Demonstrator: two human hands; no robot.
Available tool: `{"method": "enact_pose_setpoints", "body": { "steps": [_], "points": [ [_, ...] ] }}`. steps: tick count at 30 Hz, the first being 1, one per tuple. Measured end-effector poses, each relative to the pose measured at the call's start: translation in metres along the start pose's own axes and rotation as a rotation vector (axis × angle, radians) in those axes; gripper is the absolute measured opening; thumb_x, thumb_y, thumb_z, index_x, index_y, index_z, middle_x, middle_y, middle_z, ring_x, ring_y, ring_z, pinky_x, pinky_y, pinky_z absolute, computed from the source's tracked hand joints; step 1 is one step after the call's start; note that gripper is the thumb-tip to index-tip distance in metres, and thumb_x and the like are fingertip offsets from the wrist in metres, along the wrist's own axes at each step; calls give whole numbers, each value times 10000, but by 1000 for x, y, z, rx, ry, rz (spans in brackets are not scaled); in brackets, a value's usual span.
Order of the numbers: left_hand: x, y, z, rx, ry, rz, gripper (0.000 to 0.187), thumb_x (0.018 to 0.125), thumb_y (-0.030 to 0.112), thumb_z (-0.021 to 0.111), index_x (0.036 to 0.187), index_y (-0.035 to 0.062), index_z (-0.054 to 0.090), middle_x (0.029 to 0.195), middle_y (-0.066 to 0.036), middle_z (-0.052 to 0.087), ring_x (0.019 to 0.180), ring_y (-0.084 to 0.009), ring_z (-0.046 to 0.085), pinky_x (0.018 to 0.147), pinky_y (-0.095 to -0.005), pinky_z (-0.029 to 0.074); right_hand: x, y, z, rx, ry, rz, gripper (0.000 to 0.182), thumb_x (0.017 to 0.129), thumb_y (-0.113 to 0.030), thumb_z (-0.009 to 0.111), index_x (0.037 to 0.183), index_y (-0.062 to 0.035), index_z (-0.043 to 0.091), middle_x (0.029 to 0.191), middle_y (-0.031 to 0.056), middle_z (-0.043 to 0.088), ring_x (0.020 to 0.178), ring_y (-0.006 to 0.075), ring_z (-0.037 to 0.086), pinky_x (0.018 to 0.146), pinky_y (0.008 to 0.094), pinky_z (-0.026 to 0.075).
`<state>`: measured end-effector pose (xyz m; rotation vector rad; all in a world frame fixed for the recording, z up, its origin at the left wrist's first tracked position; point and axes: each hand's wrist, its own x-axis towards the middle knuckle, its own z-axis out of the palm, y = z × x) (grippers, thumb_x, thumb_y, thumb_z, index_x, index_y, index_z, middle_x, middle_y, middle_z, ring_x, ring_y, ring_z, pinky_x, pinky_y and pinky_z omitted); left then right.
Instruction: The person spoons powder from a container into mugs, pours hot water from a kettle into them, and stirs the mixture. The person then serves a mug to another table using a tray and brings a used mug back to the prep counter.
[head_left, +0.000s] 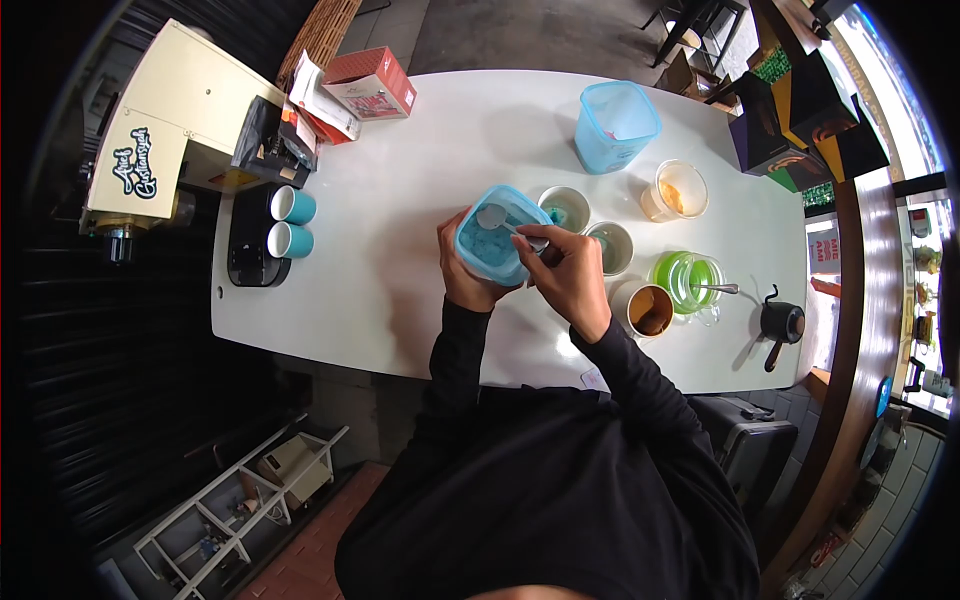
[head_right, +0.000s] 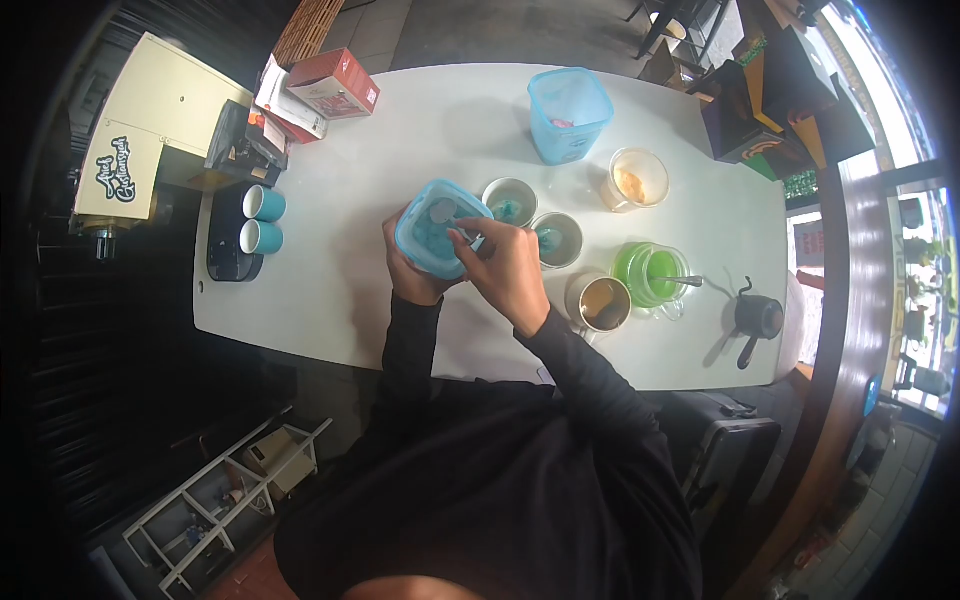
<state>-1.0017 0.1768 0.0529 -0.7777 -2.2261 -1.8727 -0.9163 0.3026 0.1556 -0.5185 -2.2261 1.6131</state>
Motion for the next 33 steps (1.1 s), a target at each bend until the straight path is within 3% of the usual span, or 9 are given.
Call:
{"method": "enact_pose_setpoints", "body": {
  "steps": [6, 8, 10, 13, 14, 20, 21, 23, 33],
  "points": [
    [0, -2, -2, 52, 1, 45, 1123, 355, 234, 968, 1304, 20, 408, 1213, -162, 517, 1113, -313, 559, 934, -420, 496, -5, 8, -1, 6, 16, -41, 170, 891, -90, 684, 991, 46, 700, 602, 82, 650, 525, 95, 641, 489, 219, 463],
    [-1, -11, -4, 40, -52, 53, 1100, 428, 260, 981, 1298, 6, 357, 1201, -141, 551, 1065, -231, 603, 896, -386, 531, -8, 8, -5, -2, 13, -56, 172, 903, -82, 669, 1003, 56, 690, 656, 89, 674, 552, 100, 652, 498, 216, 478],
    [3, -10, -5, 17, -52, 105, 1068, 453, 250, 966, 1294, 3, 357, 1198, -143, 552, 1065, -229, 603, 897, -385, 531, -12, 2, -13, 232, -24, 72, 188, 934, -74, 628, 1040, 78, 661, 795, 118, 702, 618, 120, 669, 517, 218, 508],
    [4, -9, -4, -23, -52, 150, 1002, 501, 232, 937, 1284, -4, 358, 1192, -145, 552, 1064, -226, 602, 900, -381, 527, -18, -3, -24, 414, 17, 61, 192, 942, -70, 604, 1041, 87, 653, 783, 123, 707, 675, 133, 690, 538, 237, 528],
    [4, -9, -4, -33, -53, 147, 985, 513, 227, 930, 1281, -6, 358, 1190, -145, 551, 1063, -225, 602, 901, -379, 525, -21, -8, -33, 419, 5, 56, 214, 954, -80, 592, 1046, 109, 637, 865, 150, 703, 696, 160, 689, 548, 249, 544],
    [7, -3, -3, 8, -33, 166, 905, 549, 191, 903, 1257, -11, 377, 1179, -148, 550, 1059, -223, 601, 911, -366, 505, -34, -18, -68, 470, 39, 55, 240, 961, -99, 593, 1049, 120, 635, 858, 183, 691, 681, 183, 682, 548, 255, 538],
    [7, -5, -2, 6, -35, 167, 905, 549, 191, 903, 1257, -11, 377, 1179, -148, 550, 1059, -223, 601, 911, -366, 505, -36, -20, -74, 476, 38, 62, 246, 963, -105, 591, 1050, 121, 635, 863, 187, 690, 681, 186, 681, 551, 259, 538],
    [4, -12, 0, -40, -5, 122, 1032, 429, 201, 914, 1313, 24, 411, 1213, -140, 495, 1113, -281, 544, 963, -406, 455, -39, -24, -83, 458, 41, 61, 255, 965, -114, 590, 1048, 123, 635, 872, 195, 687, 681, 191, 681, 557, 269, 541],
    [6, -12, 1, -64, 0, 139, 1008, 431, 159, 899, 1305, 28, 416, 1203, -136, 502, 1102, -280, 546, 953, -404, 459, -52, -34, -118, 380, 170, 26, 210, 981, -70, 532, 1045, 107, 625, 875, 178, 692, 614, 127, 632, 554, 229, 499]
  ]
}}
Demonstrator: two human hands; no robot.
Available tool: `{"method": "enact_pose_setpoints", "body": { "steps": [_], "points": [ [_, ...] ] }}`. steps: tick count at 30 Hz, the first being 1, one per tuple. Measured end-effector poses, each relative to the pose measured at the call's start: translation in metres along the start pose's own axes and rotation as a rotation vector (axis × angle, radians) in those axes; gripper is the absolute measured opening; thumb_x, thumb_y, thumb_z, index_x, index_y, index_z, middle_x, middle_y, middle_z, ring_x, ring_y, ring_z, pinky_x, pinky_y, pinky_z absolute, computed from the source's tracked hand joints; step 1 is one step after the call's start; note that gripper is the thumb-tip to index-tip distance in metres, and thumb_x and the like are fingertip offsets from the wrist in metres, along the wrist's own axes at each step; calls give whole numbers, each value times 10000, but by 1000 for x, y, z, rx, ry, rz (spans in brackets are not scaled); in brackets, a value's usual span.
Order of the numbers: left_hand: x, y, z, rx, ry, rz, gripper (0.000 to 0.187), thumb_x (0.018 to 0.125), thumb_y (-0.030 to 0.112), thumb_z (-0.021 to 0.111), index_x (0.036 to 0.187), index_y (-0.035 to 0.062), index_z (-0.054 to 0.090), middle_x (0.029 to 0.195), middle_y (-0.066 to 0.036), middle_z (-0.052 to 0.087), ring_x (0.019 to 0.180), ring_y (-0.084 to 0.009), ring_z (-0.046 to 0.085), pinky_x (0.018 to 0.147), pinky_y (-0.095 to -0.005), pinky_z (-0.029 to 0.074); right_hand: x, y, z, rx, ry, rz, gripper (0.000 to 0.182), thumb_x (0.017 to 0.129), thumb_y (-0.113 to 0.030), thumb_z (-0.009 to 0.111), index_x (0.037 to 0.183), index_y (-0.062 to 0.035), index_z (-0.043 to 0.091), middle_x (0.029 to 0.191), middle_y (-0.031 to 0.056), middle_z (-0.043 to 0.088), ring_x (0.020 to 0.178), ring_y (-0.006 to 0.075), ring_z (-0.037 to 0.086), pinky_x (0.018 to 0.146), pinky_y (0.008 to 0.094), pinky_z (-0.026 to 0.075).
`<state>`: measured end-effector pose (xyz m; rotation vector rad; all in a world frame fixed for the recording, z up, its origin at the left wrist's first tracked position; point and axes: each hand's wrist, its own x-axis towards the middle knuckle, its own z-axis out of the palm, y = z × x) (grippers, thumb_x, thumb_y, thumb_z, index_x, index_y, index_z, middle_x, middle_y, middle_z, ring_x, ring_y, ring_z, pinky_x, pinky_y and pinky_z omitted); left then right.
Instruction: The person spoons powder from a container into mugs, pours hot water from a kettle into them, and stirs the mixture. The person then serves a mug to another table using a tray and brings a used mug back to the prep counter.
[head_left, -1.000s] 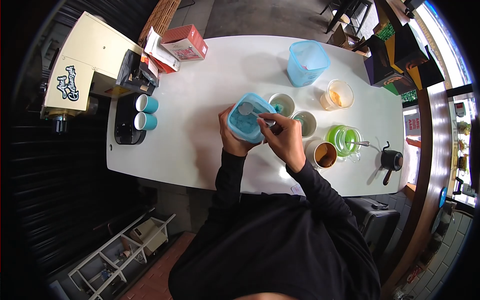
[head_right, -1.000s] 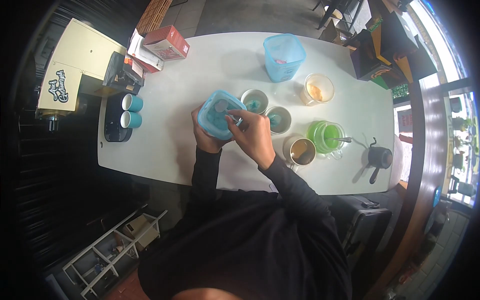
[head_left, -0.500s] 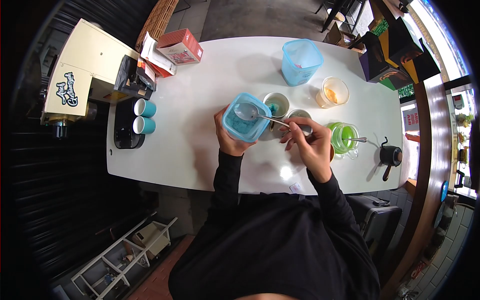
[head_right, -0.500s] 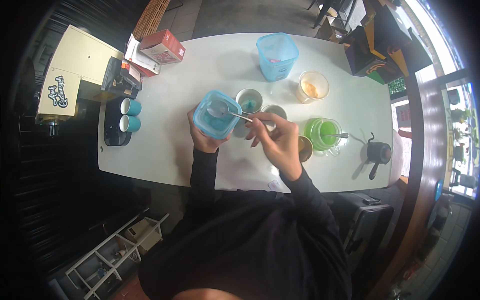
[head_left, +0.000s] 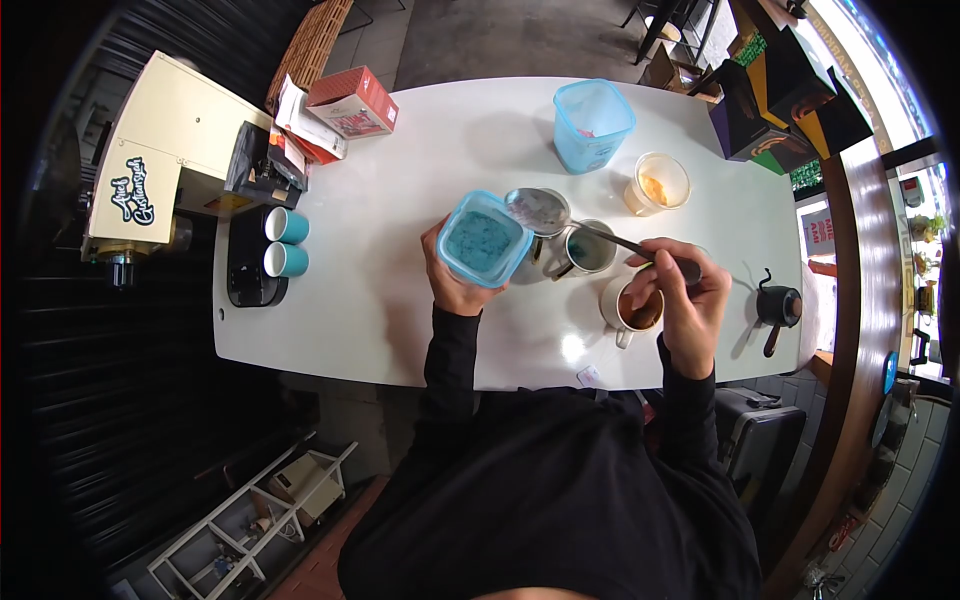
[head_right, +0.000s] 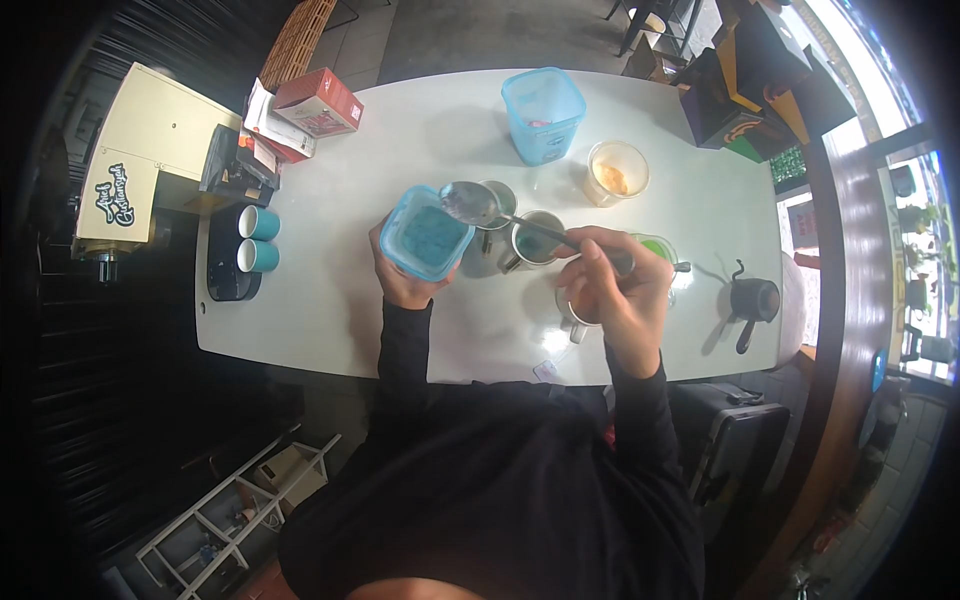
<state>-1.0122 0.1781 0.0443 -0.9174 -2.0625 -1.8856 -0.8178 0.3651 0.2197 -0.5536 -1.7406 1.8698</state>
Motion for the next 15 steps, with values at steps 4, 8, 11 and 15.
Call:
{"method": "enact_pose_setpoints", "body": {
  "steps": [4, 8, 11, 15],
  "points": [
    [0, 2, 0, 19, 1, 3, 970, 453, 147, 886, 1298, 32, 423, 1191, -133, 503, 1090, -280, 550, 945, -402, 462, 0, -1, -12, 9, 53, -50, 206, 972, -85, 555, 1022, 93, 647, 823, 161, 696, 630, 141, 662, 493, 213, 475],
    [2, 5, 0, 35, -4, -6, 959, 457, 146, 883, 1293, 30, 428, 1187, -130, 499, 1094, -279, 550, 947, -403, 461, 2, 4, -19, -72, 88, -87, 196, 964, -65, 560, 1024, 98, 651, 812, 148, 693, 609, 136, 645, 542, 237, 509],
    [1, 2, 0, 17, 4, 4, 963, 455, 149, 884, 1294, 28, 428, 1193, -132, 496, 1089, -278, 552, 949, -404, 460, 2, 4, -16, -73, 101, -68, 187, 957, -52, 569, 1027, 100, 652, 828, 150, 693, 630, 129, 644, 577, 247, 522],
    [1, 2, -1, 12, 1, -3, 981, 450, 172, 895, 1300, 28, 425, 1197, -128, 494, 1096, -273, 552, 956, -404, 460, 2, 10, -15, -80, 106, -26, 178, 954, -40, 569, 1027, 98, 655, 852, 141, 694, 668, 128, 653, 593, 246, 524]
  ]
}}
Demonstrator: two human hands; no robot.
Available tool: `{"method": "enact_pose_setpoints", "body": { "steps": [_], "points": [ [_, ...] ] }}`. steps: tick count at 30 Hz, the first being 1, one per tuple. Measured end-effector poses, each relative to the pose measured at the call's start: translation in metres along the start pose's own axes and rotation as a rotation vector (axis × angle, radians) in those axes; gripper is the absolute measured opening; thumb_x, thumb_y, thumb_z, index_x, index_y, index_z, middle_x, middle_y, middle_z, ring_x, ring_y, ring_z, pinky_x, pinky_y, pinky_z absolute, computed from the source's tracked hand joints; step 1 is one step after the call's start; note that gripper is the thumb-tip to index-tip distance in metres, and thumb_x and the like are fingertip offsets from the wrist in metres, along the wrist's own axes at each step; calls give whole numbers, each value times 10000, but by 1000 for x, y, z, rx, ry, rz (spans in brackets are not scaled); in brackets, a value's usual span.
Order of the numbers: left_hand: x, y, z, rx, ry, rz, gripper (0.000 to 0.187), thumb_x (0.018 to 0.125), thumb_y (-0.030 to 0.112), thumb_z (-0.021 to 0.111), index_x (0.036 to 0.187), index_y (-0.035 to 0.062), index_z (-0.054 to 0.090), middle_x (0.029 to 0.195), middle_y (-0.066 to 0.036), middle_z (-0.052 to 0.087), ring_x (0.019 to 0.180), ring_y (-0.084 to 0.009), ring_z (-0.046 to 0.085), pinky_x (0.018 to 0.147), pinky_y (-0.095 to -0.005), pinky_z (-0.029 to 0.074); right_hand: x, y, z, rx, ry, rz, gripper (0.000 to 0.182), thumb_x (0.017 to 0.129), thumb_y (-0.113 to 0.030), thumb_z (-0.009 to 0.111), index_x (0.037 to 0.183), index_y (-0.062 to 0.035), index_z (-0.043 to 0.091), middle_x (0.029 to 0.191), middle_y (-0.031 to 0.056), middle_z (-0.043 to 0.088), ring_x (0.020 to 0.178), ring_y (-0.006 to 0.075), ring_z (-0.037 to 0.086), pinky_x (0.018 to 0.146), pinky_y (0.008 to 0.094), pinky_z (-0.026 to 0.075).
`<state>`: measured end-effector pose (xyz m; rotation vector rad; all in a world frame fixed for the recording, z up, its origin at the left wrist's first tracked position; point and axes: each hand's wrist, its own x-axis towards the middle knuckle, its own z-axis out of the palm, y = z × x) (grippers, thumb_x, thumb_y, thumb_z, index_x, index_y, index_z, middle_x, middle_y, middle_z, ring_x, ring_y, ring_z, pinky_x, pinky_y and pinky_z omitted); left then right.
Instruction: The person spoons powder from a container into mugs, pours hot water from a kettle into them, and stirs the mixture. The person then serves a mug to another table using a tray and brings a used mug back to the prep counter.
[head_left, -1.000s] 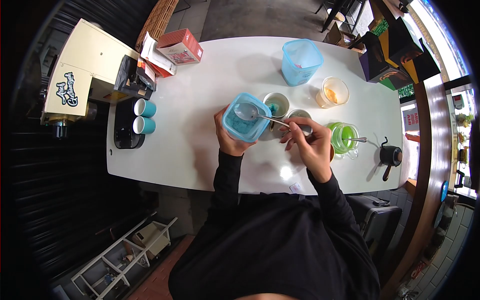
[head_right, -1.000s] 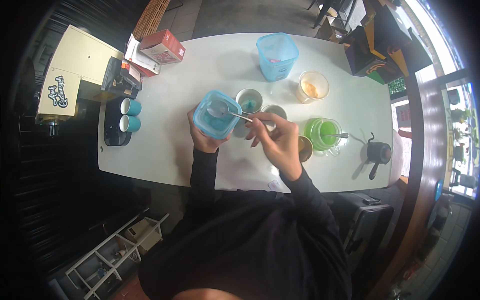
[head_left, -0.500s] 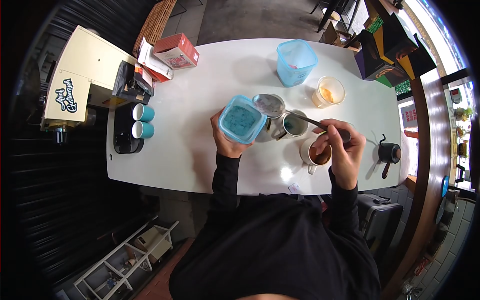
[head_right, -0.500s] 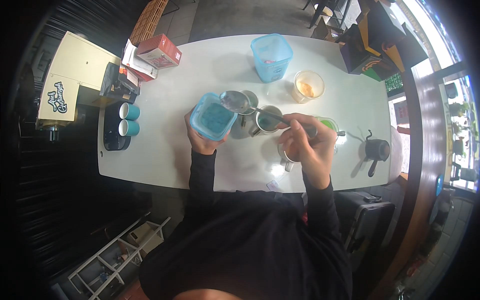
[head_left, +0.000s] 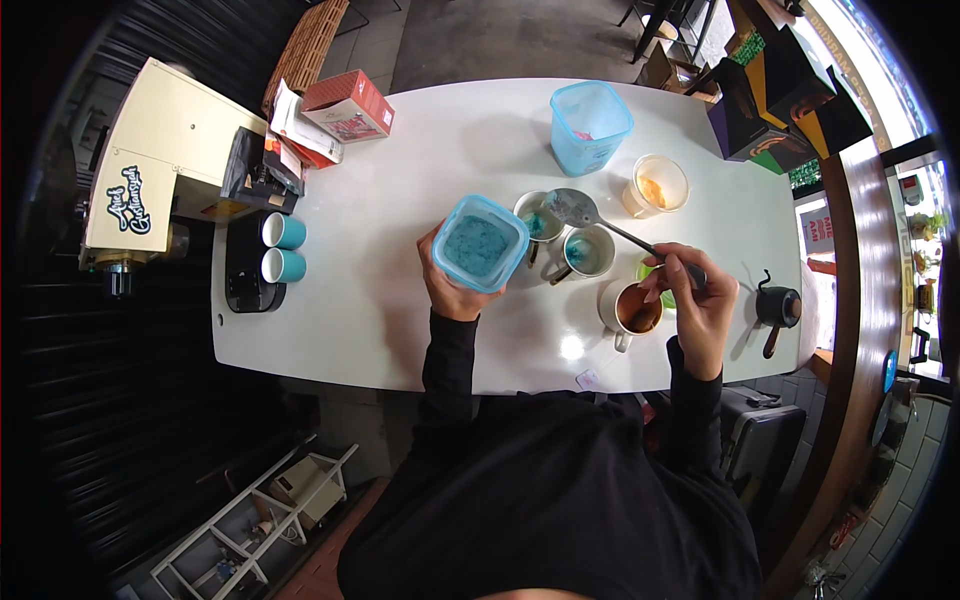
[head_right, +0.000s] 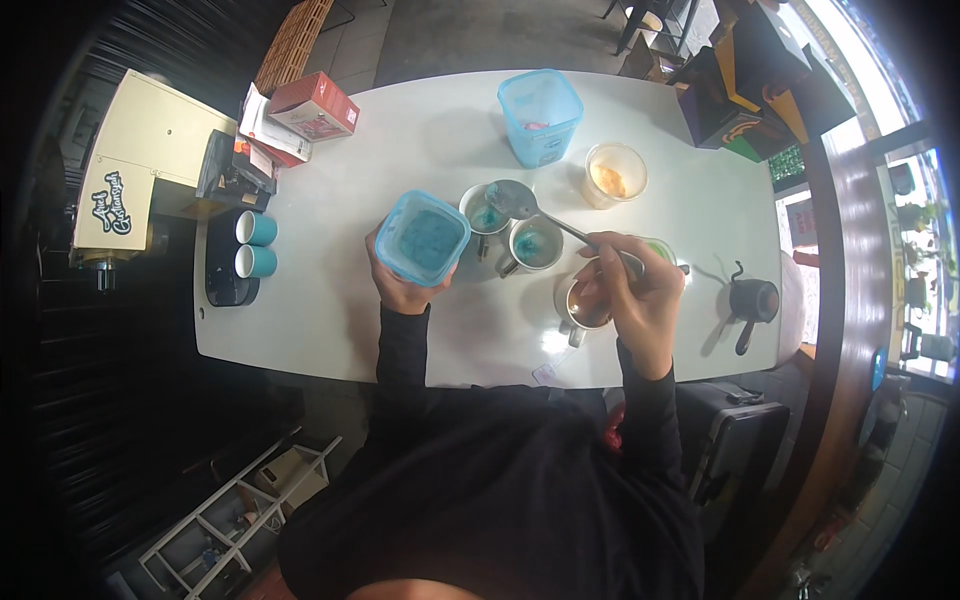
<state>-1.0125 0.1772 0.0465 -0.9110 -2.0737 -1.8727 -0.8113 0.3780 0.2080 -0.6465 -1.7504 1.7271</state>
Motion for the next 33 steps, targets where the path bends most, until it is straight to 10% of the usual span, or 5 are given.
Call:
{"method": "enact_pose_setpoints", "body": {
  "steps": [33],
  "points": [
    [6, 3, -11, 69, -40, -39, 963, 519, 209, 905, 1278, 6, 348, 1180, -154, 552, 1051, -247, 599, 904, -399, 499, 24, 6, -4, -154, -42, -72, 117, 922, 3, 567, 949, 71, 659, 833, 127, 658, 661, 161, 646, 614, 257, 496]
  ]
}}
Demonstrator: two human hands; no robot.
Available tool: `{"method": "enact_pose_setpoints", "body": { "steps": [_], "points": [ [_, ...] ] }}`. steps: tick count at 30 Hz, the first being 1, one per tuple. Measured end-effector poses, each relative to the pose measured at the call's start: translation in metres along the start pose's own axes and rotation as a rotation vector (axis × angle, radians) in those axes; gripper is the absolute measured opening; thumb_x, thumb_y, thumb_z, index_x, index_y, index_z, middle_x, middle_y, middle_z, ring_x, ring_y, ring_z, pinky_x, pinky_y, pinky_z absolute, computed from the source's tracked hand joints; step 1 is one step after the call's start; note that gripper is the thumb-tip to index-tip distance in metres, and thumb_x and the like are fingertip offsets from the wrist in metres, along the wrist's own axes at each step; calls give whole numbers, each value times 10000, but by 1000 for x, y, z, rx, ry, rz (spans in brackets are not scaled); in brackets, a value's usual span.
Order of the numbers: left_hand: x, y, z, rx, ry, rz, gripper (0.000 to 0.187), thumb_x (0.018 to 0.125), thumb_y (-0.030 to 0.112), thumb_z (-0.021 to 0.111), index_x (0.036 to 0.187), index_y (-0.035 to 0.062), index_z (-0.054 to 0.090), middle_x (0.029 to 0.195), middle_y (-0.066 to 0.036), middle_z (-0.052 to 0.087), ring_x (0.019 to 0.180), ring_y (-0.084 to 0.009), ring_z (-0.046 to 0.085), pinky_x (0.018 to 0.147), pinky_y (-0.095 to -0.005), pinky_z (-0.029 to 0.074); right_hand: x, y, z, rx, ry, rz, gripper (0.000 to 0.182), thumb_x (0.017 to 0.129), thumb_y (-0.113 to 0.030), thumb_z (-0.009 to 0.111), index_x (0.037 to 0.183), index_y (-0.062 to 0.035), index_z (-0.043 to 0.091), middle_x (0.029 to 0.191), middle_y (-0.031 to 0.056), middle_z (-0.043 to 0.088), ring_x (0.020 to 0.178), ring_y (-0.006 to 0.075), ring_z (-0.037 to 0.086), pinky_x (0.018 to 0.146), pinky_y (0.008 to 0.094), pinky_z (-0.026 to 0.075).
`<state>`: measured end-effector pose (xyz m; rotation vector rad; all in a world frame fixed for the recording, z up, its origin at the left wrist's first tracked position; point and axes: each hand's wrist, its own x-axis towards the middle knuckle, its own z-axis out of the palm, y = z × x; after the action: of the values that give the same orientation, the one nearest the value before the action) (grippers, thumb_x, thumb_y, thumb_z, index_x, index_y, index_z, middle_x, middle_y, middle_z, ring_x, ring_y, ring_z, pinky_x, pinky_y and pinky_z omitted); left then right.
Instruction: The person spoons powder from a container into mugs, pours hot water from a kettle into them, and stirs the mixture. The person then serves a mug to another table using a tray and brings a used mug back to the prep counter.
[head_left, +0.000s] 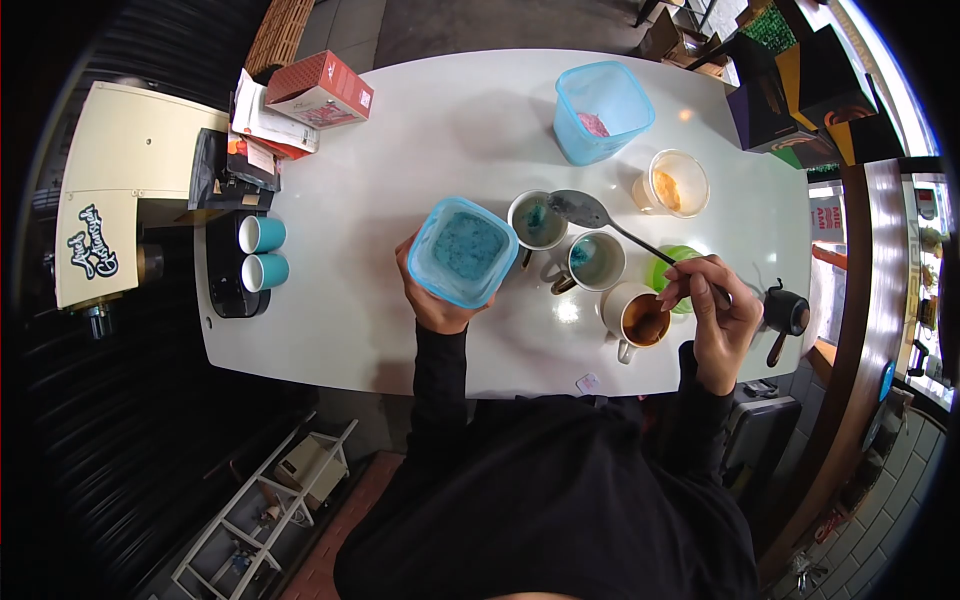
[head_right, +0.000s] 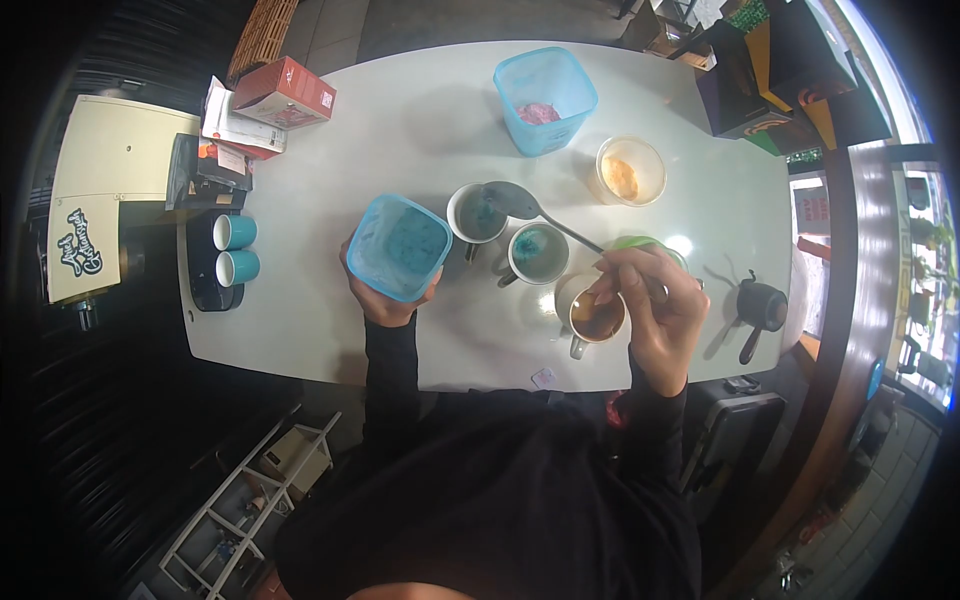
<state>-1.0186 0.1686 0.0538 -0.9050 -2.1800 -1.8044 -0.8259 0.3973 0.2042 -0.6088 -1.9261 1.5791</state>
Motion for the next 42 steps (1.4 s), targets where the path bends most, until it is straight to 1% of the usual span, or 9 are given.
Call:
{"method": "enact_pose_setpoints", "body": {
  "steps": [9, 14, 17, 20, 23, 30, 33, 39, 42],
  "points": [
    [-1, 0, 0, 27, -8, 5, 982, 513, 222, 915, 1291, 18, 350, 1182, -146, 556, 1051, -238, 598, 904, -391, 499, -2, -5, 2, 285, 30, -35, 195, 955, -44, 521, 957, 125, 619, 814, 159, 648, 640, 175, 640, 618, 269, 503],
    [-4, 0, 5, -80, 41, -40, 962, 494, 251, 906, 1299, 18, 433, 1205, -130, 503, 1104, -272, 553, 964, -404, 450, -9, -12, 31, 307, -228, 64, 177, 940, -53, 553, 999, 95, 631, 850, 154, 668, 690, 159, 656, 620, 240, 522],
    [-4, 1, 7, -102, 50, -15, 964, 485, 228, 905, 1297, 22, 429, 1199, -128, 502, 1102, -268, 552, 966, -400, 449, -13, -16, 50, 284, -393, 160, 215, 938, -73, 589, 1084, 82, 615, 902, 133, 685, 781, 179, 684, 683, 278, 547],
    [-5, 1, 8, -78, 44, -9, 975, 469, 222, 910, 1292, 22, 427, 1205, -129, 500, 1107, -266, 553, 970, -399, 448, -14, -18, 58, 128, -476, 165, 259, 941, -96, 598, 1163, 38, 588, 914, 105, 685, 759, 148, 682, 665, 267, 531],
    [-2, 1, 4, 1, -17, 43, 995, 523, 249, 921, 1299, 15, 344, 1213, -148, 537, 1073, -235, 590, 921, -388, 498, -17, -14, 56, 216, -450, 174, 275, 942, -103, 601, 1183, 26, 575, 899, 95, 678, 752, 147, 682, 668, 262, 522],
    [-6, 0, 9, -170, -8, -37, 997, 516, 210, 919, 1304, 20, 340, 1223, -148, 532, 1072, -237, 591, 919, -390, 506, -26, -16, 38, 171, -402, 156, 254, 940, -82, 599, 1167, 30, 583, 925, 93, 673, 759, 145, 681, 699, 253, 523],
    [0, 19, 11, -243, 5, -80, 993, 512, 200, 919, 1297, 6, 343, 1226, -155, 531, 1069, -238, 594, 914, -384, 510, -30, -20, 30, 197, -373, 191, 235, 943, -76, 594, 1148, 41, 593, 953, 101, 675, 769, 148, 680, 706, 254, 532],
    [9, 16, 8, -131, 21, 52, 954, 485, 148, 924, 1268, 5, 397, 1184, -141, 564, 1047, -224, 602, 887, -375, 524, -39, -15, 2, 183, -251, 156, 192, 957, -76, 566, 1082, 57, 624, 861, 90, 685, 748, 115, 654, 688, 239, 527],
    [23, 15, -1, -222, 11, -47, 893, 501, 160, 928, 1234, -14, 448, 1136, -135, 595, 1012, -212, 613, 882, -371, 521, -42, -14, -13, 118, -156, 93, 177, 962, -79, 553, 1031, 53, 648, 827, 79, 688, 736, 107, 650, 668, 225, 512]
  ]
}}
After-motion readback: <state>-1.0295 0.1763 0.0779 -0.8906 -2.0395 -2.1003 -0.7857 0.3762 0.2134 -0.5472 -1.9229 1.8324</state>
